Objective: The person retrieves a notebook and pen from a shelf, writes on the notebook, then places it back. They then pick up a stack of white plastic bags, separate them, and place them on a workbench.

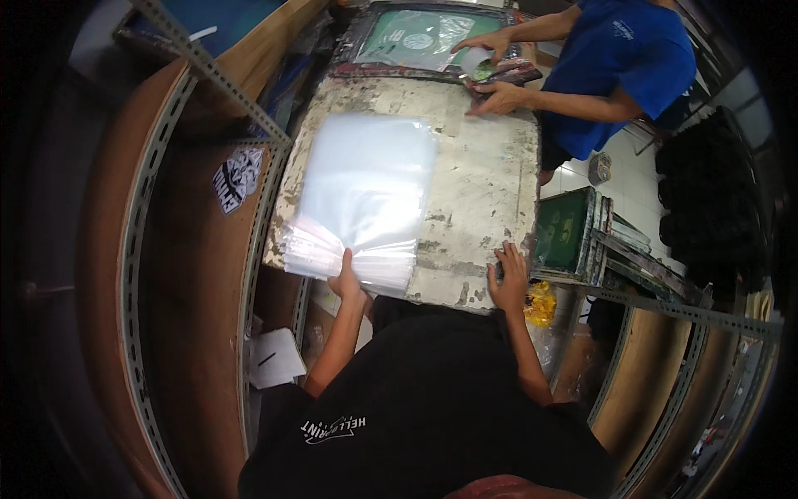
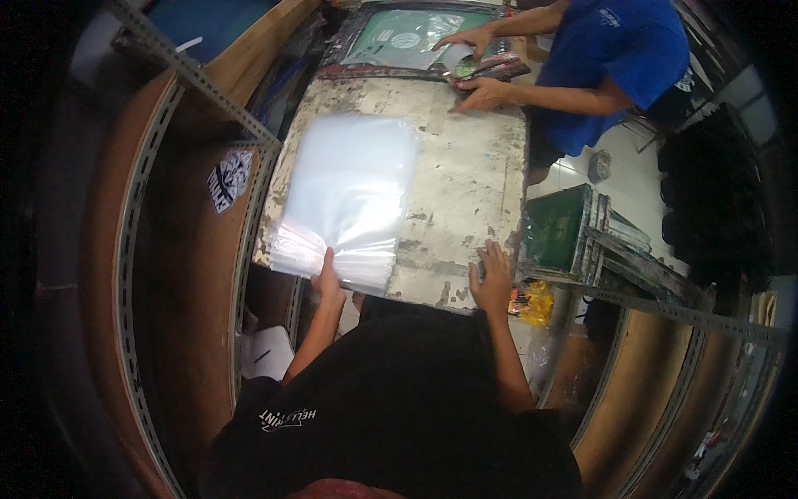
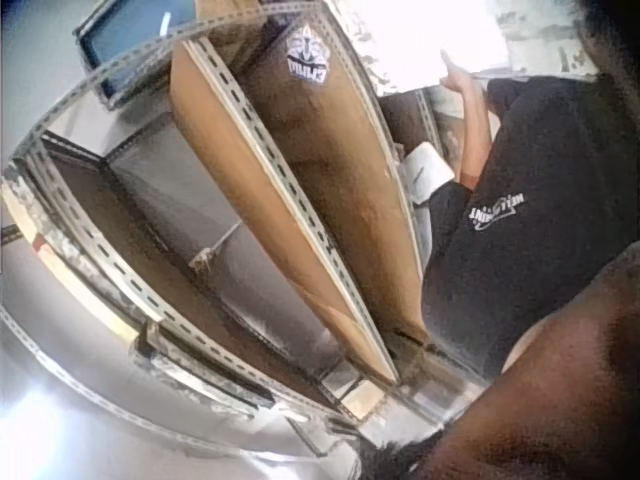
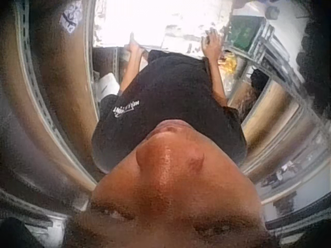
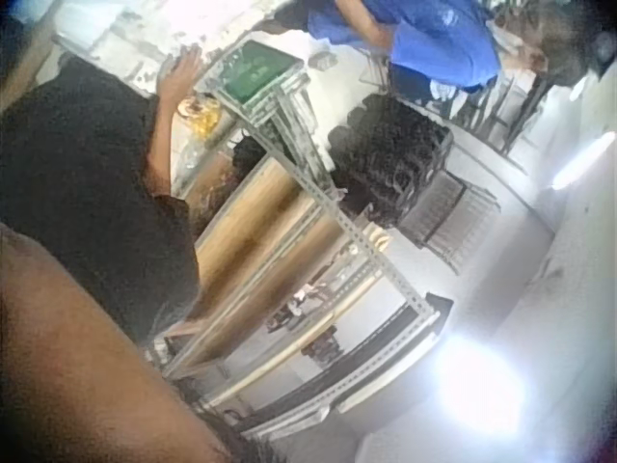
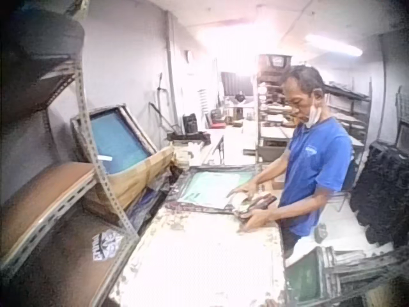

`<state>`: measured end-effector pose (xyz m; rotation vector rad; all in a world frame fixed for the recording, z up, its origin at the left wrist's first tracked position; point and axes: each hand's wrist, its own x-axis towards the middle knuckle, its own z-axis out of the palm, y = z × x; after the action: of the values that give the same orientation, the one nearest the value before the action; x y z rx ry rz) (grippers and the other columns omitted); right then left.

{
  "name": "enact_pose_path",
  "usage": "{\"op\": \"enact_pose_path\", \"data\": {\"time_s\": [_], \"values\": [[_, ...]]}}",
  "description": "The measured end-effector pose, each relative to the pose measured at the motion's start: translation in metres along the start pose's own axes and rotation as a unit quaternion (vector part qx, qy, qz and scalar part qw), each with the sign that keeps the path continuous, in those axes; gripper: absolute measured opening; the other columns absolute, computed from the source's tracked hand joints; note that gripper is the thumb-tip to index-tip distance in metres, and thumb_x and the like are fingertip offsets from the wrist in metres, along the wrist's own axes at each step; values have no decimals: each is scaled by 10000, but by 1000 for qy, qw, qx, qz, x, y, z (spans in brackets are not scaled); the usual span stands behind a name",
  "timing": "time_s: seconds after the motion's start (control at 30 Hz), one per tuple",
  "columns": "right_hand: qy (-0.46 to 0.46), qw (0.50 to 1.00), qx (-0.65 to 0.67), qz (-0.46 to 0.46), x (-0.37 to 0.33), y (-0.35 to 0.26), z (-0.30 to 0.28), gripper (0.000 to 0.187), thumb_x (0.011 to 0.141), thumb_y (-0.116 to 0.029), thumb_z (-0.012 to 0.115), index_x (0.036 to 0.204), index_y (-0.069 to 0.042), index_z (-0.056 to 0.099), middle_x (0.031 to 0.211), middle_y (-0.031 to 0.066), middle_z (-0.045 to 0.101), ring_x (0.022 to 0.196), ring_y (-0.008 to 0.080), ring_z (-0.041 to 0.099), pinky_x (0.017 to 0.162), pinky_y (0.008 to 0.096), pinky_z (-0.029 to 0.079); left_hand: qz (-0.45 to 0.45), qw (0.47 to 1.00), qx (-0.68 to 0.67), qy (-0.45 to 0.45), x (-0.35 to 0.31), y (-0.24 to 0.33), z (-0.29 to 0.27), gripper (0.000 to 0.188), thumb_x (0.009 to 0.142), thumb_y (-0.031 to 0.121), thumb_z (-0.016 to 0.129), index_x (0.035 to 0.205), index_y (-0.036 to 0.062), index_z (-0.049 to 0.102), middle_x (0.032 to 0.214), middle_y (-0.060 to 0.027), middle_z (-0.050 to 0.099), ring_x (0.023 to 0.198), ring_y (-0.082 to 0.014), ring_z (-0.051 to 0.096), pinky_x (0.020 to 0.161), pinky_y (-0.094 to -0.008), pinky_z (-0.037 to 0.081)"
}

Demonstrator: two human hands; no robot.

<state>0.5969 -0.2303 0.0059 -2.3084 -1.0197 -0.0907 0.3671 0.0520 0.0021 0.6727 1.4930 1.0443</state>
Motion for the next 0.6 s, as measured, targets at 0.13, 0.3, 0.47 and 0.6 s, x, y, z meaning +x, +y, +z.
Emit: {"op": "enact_pose_path", "data": {"time_s": [0.13, 0.3, 0.47, 0.6], "values": [[6, 1000, -1, 3, -2, 0, 0, 355, 938, -168, 702, 1270, -46, 669, 1510, 170, 563, 1438, 364, 482, 1222, 519, 331, -13, 999, -25, -16, -10, 8, -2, 706, 849, 186, 880, 1390, -112, 538, 1371, -188, 622, 1170, -286, 643, 974, -386, 540], [2, 1000, -17, -12, -1, 1, -1, 358, 928, -170, 709, 1264, -51, 671, 1496, 174, 572, 1436, 366, 483, 1217, 523, 335, -12, 999, -31, -12, -7, 0, -4, 716, 855, 171, 876, 1416, -94, 519, 1398, -176, 606, 1182, -278, 636, 999, -382, 527], [6, 1000, -16, -15, 0, 1, -2, 365, 916, -174, 719, 1258, -55, 672, 1483, 168, 583, 1435, 365, 484, 1211, 524, 341, -2, 999, -31, -30, 9, -15, -9, 743, 848, 178, 882, 1430, -89, 505, 1408, -178, 600, 1216, -280, 621, 1022, -379, 516], [12, 1000, -8, -13, 0, 2, -2, 365, 911, -174, 724, 1255, -60, 676, 1477, 161, 590, 1430, 363, 491, 1203, 520, 351, -12, 1000, -21, -18, 8, -15, -6, 768, 848, 188, 882, 1446, -90, 488, 1423, -182, 588, 1225, -280, 615, 1017, -382, 519]]}}
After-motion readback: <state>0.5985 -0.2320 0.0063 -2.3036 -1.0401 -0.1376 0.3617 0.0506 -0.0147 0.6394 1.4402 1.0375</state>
